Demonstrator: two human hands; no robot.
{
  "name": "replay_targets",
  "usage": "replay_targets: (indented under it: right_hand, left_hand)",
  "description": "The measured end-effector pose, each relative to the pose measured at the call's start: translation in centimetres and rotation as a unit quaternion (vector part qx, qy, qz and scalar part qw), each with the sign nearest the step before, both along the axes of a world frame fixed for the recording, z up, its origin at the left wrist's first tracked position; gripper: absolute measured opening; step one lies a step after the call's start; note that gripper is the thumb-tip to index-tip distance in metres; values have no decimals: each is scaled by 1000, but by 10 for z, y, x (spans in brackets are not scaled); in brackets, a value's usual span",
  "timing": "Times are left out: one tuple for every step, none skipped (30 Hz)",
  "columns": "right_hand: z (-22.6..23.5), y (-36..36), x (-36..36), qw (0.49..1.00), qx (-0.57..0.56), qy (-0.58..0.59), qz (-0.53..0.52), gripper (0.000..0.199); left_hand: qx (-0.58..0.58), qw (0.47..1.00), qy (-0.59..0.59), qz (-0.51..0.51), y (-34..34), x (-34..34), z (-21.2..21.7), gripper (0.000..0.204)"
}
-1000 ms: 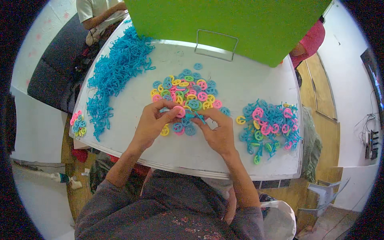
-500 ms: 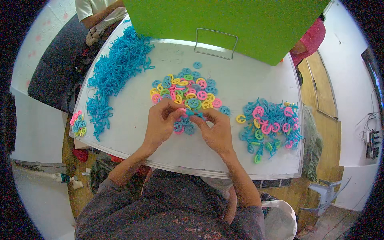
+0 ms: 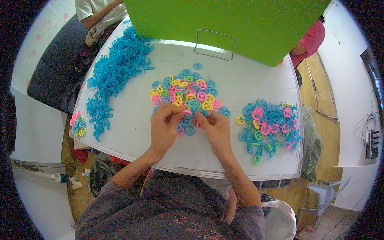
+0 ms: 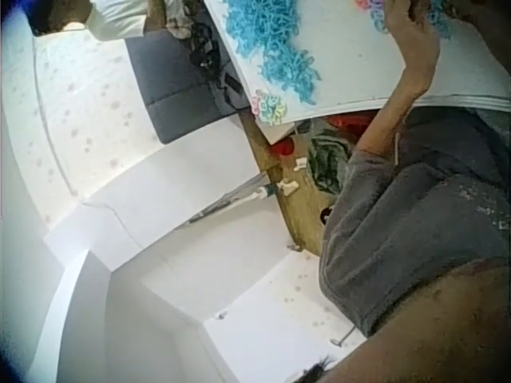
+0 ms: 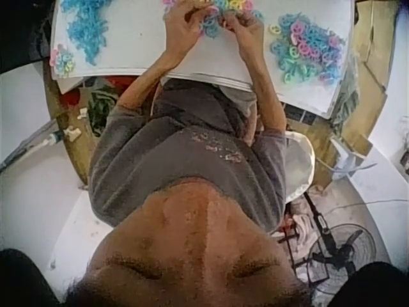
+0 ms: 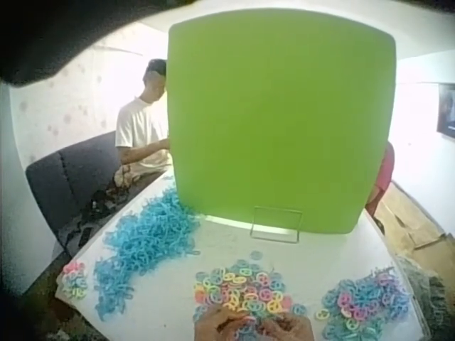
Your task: Manually assembling small colorful plastic smiley face buttons onto a central structure.
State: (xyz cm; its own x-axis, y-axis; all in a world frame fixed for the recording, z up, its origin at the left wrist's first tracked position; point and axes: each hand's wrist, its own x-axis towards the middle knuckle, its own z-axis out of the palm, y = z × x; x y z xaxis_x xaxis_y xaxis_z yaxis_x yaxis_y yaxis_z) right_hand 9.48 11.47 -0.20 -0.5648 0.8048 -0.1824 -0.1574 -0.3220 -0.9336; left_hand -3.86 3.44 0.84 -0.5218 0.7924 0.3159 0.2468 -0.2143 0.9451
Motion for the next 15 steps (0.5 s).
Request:
replay_targets:
  right_hand:
    - [0, -2, -2, 998, 48, -22, -32, 17]
    - [0, -5, -4, 998, 48, -23, -32, 17]
    - [1, -7, -6, 989, 122, -64, -60, 14]
    - [2, -8, -6, 971, 197, -105, -89, 10]
    - [0, -8, -6, 971, 197, -106, -89, 10]
    - [-1, -7, -6, 965, 232, -90, -86, 10]
    - [-2, -6, -6, 957, 267, -74, -82, 10]
    - [-2, -3, -4, 957, 268, -75, -83, 10]
    - [-1, 1, -1, 947, 299, -93, -72, 9]
    - [-1, 3, 1, 936, 328, -110, -60, 9]
    - [0, 4, 1, 937, 328, -110, -60, 9]
    - [3, 3, 2, 927, 345, -132, -71, 9]
    - [5, 2, 2, 915, 363, -154, -82, 10]
    - [5, 2, 2, 915, 364, -154, -82, 10]
    - [4, 1, 2, 914, 368, -153, -75, 10]
  left_hand:
    - [-11, 1000, 2, -5, 0, -1, -1, 15]
    - [-11, 1000, 2, -5, 1, -1, 0, 15]
    - [2, 1000, 3, -1, 2, -1, 2, 15]
    - [16, 1000, 4, 1, 4, -1, 3, 15]
    - [16, 1000, 3, 1, 4, -2, 2, 15]
    - [-1, 1000, 2, -4, 5, -4, 0, 17]
    - [-19, 1000, 2, -8, 5, -7, -1, 19]
    - [-18, 1000, 1, -9, 4, -9, -1, 19]
    - [-34, 997, -48, -47, 4, -11, -1, 20]
    - [-52, 991, -96, -83, 4, -12, 1, 21]
    - [-53, 991, -96, -83, 4, -10, 4, 21]
    - [-57, 989, -111, -83, 3, -7, 9, 17]
    - [-59, 987, -127, -84, 1, -4, 13, 15]
    - [-58, 987, -128, -84, -1, -5, 11, 15]
    - [-56, 991, -92, -77, -2, -6, 7, 17]
